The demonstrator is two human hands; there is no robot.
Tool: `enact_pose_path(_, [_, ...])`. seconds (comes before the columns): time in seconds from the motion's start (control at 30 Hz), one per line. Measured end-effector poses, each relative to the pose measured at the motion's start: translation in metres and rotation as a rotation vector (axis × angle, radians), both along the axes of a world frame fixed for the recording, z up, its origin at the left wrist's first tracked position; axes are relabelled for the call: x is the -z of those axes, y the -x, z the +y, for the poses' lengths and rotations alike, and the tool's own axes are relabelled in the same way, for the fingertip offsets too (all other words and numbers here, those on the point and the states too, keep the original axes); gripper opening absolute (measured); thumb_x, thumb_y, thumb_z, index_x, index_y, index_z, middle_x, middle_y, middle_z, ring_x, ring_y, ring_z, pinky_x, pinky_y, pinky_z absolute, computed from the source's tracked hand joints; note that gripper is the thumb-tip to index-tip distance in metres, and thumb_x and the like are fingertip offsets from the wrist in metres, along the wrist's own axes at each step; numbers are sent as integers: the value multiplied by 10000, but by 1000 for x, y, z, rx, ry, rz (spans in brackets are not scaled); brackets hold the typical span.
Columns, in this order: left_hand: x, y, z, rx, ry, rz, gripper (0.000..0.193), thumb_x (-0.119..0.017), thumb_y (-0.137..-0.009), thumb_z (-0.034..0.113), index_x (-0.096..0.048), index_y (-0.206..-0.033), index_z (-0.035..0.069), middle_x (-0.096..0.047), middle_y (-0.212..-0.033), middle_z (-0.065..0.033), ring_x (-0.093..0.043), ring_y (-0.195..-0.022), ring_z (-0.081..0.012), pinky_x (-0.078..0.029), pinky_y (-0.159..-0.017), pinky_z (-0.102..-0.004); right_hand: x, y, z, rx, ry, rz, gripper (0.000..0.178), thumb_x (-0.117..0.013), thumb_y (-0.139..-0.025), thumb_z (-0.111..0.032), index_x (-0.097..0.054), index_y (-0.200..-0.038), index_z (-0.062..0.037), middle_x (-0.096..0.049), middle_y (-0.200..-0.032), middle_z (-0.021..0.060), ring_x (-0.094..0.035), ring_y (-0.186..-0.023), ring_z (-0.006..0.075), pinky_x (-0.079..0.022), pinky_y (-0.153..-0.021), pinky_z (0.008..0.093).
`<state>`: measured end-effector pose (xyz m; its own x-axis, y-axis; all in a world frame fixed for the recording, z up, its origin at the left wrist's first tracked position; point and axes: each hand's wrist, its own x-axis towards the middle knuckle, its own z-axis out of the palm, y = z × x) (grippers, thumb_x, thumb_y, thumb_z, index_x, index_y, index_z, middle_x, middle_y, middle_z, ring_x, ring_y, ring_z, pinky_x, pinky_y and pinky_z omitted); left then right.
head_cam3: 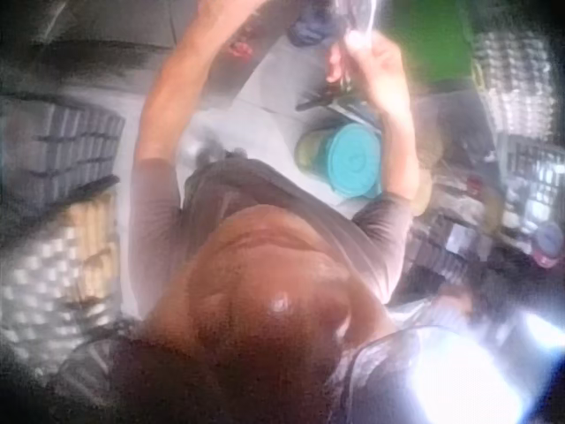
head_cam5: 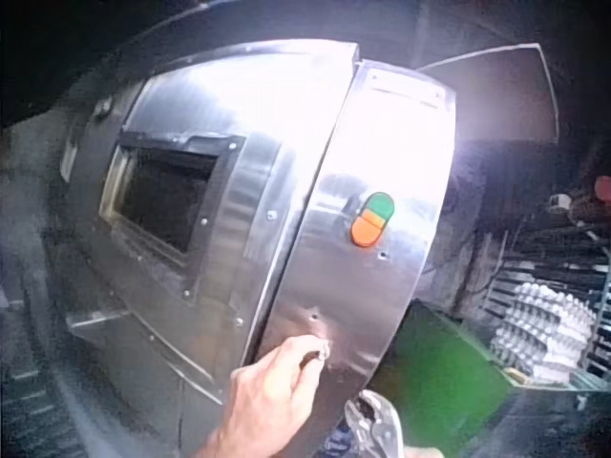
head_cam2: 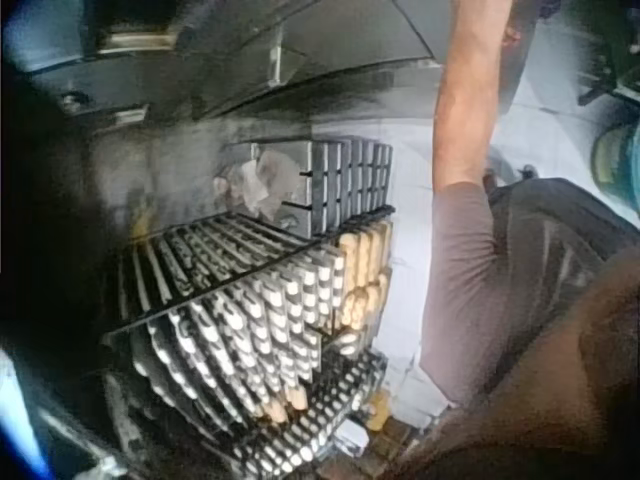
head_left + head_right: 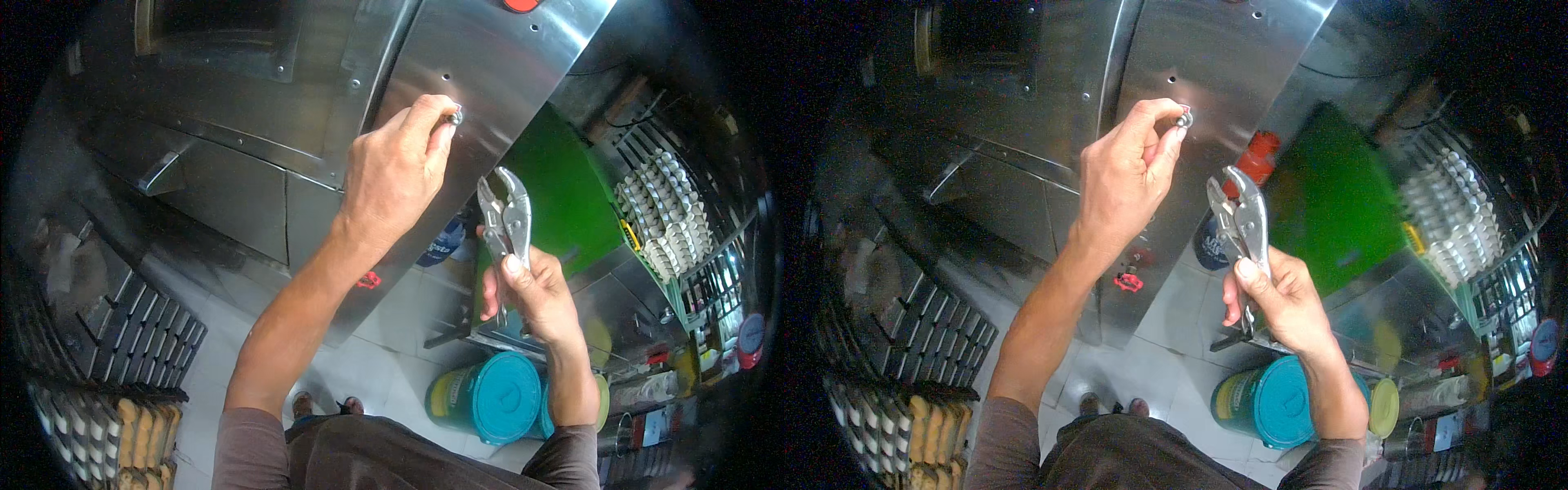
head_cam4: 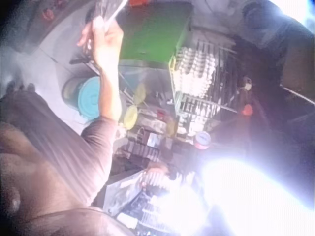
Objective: The person uses locking pliers to grip and turn a bolt on a metal oven. The person opens and closes the oven door, adjusts the bolt again with the pliers, and then walks to a container to pick up a cloth.
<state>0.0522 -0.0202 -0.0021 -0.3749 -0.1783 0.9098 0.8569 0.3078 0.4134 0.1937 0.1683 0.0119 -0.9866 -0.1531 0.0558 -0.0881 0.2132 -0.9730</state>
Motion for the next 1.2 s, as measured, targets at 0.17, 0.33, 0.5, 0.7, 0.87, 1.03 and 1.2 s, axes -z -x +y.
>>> enact_pose_path(0.17, [-1,-1,7,-65,57,-14,237,-699,-923,85,-620,-1145,120,-527,-601,-59,-569,-517,-208,-459,-522,-362,16,-1,11,-21,-71,-16,362,-564,-1046,-351,-586,-1093,7,-647,-734,58,-664,-670,152,-533,-648,299])
enact_pose_path(0.33, [1,-6,10,-181,108,-97,240,-664,-946,99,-583,-1172,102,-562,-608,-69,-605,-529,-260,-469,-535,-397,40,4,5,-24,-26,-52,366,-561,-1047,-382,-597,-1087,-20,-629,-722,34,-696,-693,146,-491,-606,253])
enact_pose_path(0.5, [1,-16,5,-122,131,-106,306,-639,-951,73,-576,-1249,109,-561,-614,-82,-603,-532,-254,-460,-536,-394,63,7,0,-101,114,-93,433,-552,-1054,-364,-596,-1301,-11,-619,-721,23,-693,-657,130,-418,-538,219])
enact_pose_path(0.7, [-5,-26,-14,80,192,-215,374,-584,-964,31,-559,-1329,109,-519,-615,-93,-532,-520,-219,-432,-549,-348,49,36,-23,-151,249,21,465,-528,-1065,-326,-495,-1425,-34,-588,-721,14,-696,-822,163,-501,-699,291])
enact_pose_path(0.87, [-9,-34,-29,173,187,-315,355,-578,-980,57,-554,-1333,85,-507,-624,-84,-530,-548,-145,-426,-556,-325,39,50,-35,-132,297,37,417,-531,-1063,-333,-525,-1370,-50,-614,-769,30,-713,-866,217,-568,-821,367])
enact_pose_path(1.03, [8,-43,-33,364,174,-386,399,-637,-971,111,-541,-1350,29,-552,-663,-39,-556,-592,-73,-428,-528,-275,36,57,-43,-97,285,72,361,-540,-1060,-325,-576,-1300,-57,-639,-808,36,-699,-871,195,-582,-805,356])
enact_pose_path(1.2, [13,-40,-34,403,139,-359,460,-687,-933,70,-531,-1359,-6,-589,-752,-33,-577,-594,-62,-448,-522,-248,40,65,-57,-48,342,117,318,-555,-1054,-316,-618,-1246,-72,-650,-868,20,-650,-816,120,-594,-788,344])
